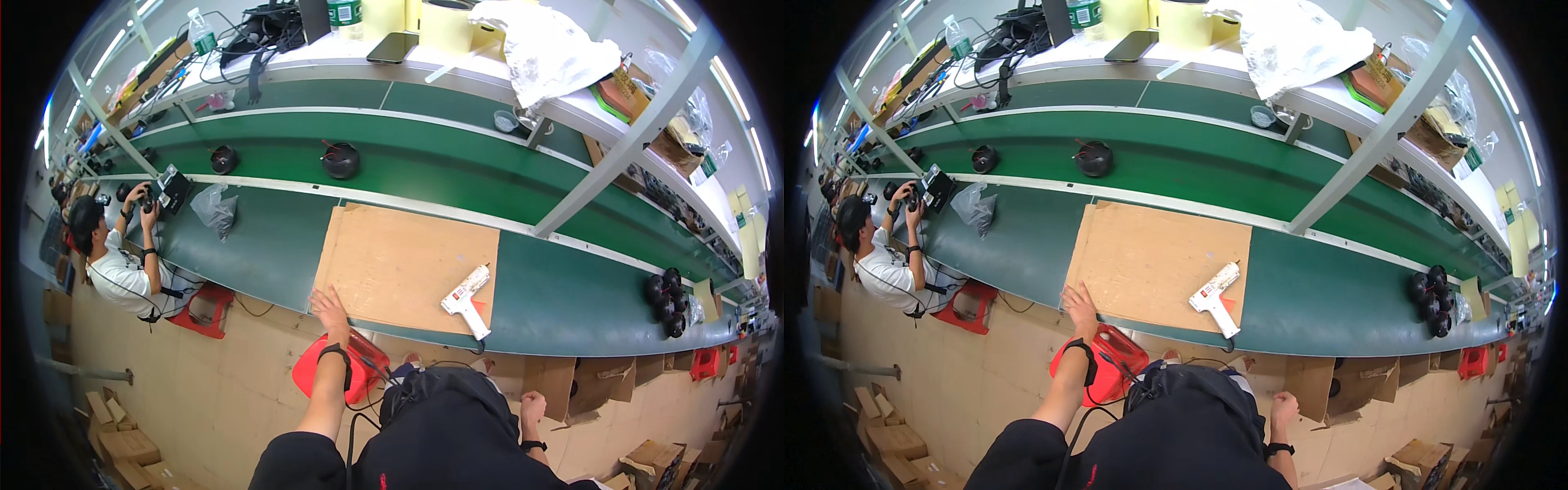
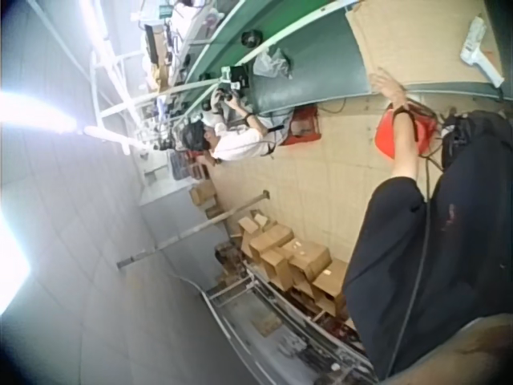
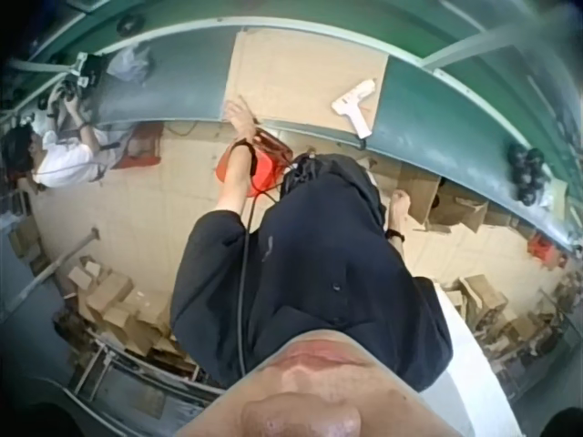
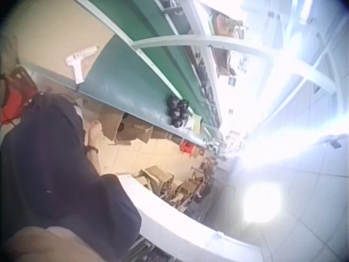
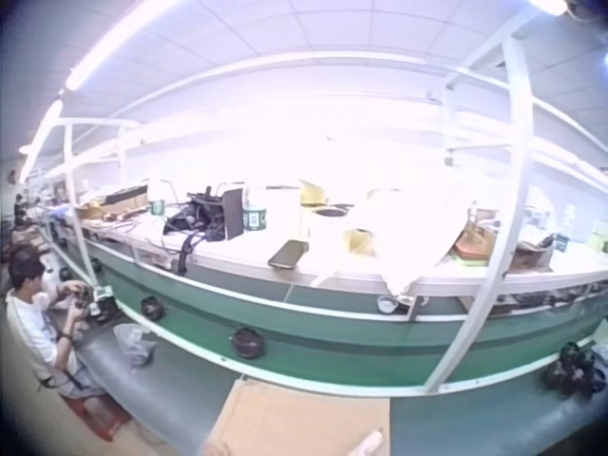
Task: Using a glue gun to attach wires to circular plastic components on an assembly line.
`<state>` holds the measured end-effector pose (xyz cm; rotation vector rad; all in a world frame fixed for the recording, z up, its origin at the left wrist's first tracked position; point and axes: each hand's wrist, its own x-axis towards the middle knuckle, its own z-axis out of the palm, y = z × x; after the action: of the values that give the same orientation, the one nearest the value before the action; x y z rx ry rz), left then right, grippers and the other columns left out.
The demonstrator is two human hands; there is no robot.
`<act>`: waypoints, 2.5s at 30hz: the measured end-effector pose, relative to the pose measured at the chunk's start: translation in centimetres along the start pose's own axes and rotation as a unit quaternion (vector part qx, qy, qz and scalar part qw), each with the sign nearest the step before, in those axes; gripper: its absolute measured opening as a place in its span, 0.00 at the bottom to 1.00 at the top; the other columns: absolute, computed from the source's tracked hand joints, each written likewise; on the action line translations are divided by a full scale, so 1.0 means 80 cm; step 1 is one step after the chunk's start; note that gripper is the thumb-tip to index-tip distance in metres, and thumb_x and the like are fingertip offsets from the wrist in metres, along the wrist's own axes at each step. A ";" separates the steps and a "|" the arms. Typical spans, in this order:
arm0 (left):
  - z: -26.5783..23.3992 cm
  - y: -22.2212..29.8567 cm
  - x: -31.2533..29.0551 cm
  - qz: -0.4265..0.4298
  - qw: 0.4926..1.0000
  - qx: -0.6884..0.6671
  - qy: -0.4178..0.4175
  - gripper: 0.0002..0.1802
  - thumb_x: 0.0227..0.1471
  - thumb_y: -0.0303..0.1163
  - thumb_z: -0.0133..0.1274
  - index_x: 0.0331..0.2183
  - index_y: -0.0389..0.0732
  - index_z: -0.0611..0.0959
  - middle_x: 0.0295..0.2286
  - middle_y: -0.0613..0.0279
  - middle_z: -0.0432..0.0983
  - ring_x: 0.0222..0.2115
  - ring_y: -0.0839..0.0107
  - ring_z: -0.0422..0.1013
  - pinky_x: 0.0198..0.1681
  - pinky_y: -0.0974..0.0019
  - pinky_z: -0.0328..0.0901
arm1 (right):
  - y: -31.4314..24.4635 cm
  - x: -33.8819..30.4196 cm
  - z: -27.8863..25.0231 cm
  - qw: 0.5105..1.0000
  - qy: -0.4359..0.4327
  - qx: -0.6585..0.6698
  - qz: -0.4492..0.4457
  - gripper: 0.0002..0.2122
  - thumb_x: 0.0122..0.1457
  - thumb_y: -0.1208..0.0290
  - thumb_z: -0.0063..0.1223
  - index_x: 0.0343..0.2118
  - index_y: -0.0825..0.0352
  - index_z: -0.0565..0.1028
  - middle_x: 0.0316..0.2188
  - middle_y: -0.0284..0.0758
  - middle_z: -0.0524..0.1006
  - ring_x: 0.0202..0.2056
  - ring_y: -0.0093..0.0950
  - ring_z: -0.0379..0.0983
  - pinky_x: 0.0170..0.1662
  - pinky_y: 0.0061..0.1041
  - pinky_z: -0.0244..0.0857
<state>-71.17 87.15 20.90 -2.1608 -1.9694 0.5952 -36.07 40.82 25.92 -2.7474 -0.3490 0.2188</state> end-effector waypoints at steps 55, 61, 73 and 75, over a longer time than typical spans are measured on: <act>0.116 -0.069 -0.247 -0.105 0.872 -0.434 -0.200 0.16 0.49 0.42 0.51 0.28 0.43 0.88 0.21 0.46 0.79 0.29 0.54 0.78 0.39 0.58 0.71 | -0.293 0.153 0.033 0.898 -0.278 0.283 -0.193 0.21 0.49 0.71 0.57 0.48 0.65 0.69 0.31 0.41 0.78 0.27 0.33 0.76 0.31 0.29 0.69; 0.103 -0.057 -0.257 -0.076 0.860 -0.457 -0.212 0.19 0.47 0.36 0.52 0.43 0.47 0.84 0.26 0.44 0.80 0.33 0.50 0.78 0.41 0.56 0.70 | -0.229 0.151 -0.097 0.761 -0.423 0.486 -0.073 0.21 0.57 0.73 0.53 0.54 0.66 0.66 0.31 0.37 0.77 0.25 0.20 0.72 0.26 0.19 0.63; -0.008 0.019 -0.263 -0.075 0.908 -0.411 -0.026 0.23 0.37 0.24 0.54 0.41 0.46 0.83 0.28 0.43 0.80 0.33 0.47 0.77 0.38 0.53 0.71 | -0.107 0.160 -0.145 0.790 -0.329 0.518 -0.007 0.23 0.56 0.72 0.54 0.55 0.68 0.64 0.34 0.41 0.77 0.27 0.24 0.74 0.29 0.21 0.66; -0.023 0.021 -0.256 -0.076 0.938 -0.334 -0.059 0.22 0.36 0.23 0.54 0.39 0.45 0.83 0.27 0.44 0.80 0.32 0.48 0.77 0.37 0.53 0.71 | -0.103 0.169 -0.140 0.779 -0.336 0.529 -0.012 0.24 0.56 0.72 0.54 0.55 0.68 0.64 0.34 0.41 0.77 0.27 0.24 0.74 0.29 0.21 0.66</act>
<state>-70.01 67.08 25.67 -2.3041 -2.6672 0.0114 -22.71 48.15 37.86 -1.4632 -0.2952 1.0374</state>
